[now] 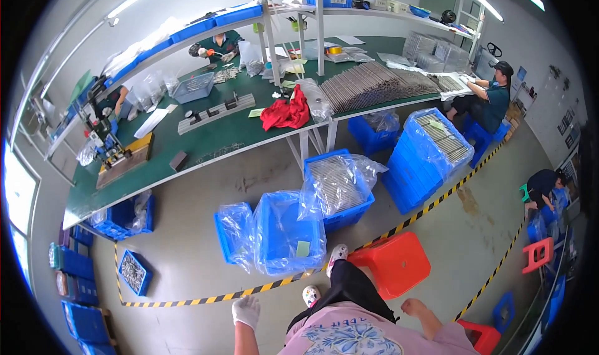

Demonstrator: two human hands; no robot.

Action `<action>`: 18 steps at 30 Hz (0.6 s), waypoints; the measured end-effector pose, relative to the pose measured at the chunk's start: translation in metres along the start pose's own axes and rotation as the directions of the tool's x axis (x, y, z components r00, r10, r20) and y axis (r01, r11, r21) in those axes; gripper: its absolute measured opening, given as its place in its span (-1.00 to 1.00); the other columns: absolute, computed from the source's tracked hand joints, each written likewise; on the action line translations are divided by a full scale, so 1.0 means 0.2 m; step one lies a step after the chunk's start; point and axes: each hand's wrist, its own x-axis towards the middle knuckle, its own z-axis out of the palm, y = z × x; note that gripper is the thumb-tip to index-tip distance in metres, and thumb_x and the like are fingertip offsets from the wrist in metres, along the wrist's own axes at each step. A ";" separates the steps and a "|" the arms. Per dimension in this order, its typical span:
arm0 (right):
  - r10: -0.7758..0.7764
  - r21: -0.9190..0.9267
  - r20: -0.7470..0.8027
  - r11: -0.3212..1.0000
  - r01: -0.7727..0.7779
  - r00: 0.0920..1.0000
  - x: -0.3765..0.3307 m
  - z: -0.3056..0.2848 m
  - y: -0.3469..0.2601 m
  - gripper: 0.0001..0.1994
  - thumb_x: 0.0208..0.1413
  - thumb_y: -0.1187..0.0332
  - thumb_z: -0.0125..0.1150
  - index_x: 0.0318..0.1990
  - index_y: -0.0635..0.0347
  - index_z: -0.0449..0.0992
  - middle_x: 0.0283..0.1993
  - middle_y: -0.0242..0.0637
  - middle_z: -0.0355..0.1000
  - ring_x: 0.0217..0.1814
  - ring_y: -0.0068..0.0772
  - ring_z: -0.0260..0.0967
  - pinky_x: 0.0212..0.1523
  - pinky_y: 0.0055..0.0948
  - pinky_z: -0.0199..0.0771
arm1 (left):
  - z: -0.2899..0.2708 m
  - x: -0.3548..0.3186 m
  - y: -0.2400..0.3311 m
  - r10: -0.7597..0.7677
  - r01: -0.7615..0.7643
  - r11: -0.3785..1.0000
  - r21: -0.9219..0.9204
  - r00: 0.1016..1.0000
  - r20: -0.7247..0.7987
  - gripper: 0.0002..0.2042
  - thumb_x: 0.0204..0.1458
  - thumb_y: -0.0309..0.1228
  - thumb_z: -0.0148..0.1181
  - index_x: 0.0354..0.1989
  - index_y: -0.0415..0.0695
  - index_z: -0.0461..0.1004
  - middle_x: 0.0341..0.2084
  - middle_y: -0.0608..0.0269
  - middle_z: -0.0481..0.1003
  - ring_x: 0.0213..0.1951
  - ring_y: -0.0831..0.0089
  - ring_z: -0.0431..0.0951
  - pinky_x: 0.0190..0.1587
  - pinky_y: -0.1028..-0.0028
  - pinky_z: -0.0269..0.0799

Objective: The person gathers metal rods from a workbench, writes details on a note, and organizes them into plastic bins on the floor.

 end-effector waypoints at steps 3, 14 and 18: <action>0.003 0.146 0.095 0.989 -0.017 0.995 0.07 0.20 0.16 -0.78 -0.11 0.27 0.11 -0.33 0.19 0.52 -0.55 -0.30 0.45 -0.52 -0.48 0.40 -0.42 -0.45 0.40 | 0.00 0.08 -0.11 -0.181 0.182 0.982 0.043 0.983 -0.029 -0.67 0.04 -0.33 -0.20 -0.03 -0.15 0.27 0.02 0.16 0.25 0.02 0.24 0.29 0.03 0.34 0.19; -0.163 0.045 0.069 0.986 0.160 0.984 0.48 -0.46 -0.08 -0.76 -0.06 0.23 0.08 -0.33 0.19 0.52 -0.41 -0.23 0.48 -0.35 -0.39 0.44 -0.30 -0.39 0.42 | 0.53 0.42 -0.13 -0.248 0.217 0.950 -0.223 0.961 -0.123 -0.74 0.03 -0.43 -0.21 -0.12 -0.25 0.24 -0.13 0.15 0.30 -0.13 0.26 0.35 -0.17 0.29 0.35; -0.305 -0.090 -0.009 0.949 0.303 0.952 0.75 -1.01 -0.39 -0.76 -0.05 0.17 0.06 -0.32 0.10 0.51 -0.37 -0.21 0.48 -0.28 -0.28 0.44 -0.24 -0.31 0.41 | 1.14 0.67 -0.09 -0.453 0.288 0.628 -0.723 0.891 -0.039 -0.78 0.03 -0.44 -0.23 -0.21 -0.22 0.30 -0.28 0.20 0.37 -0.22 0.26 0.39 -0.18 0.30 0.36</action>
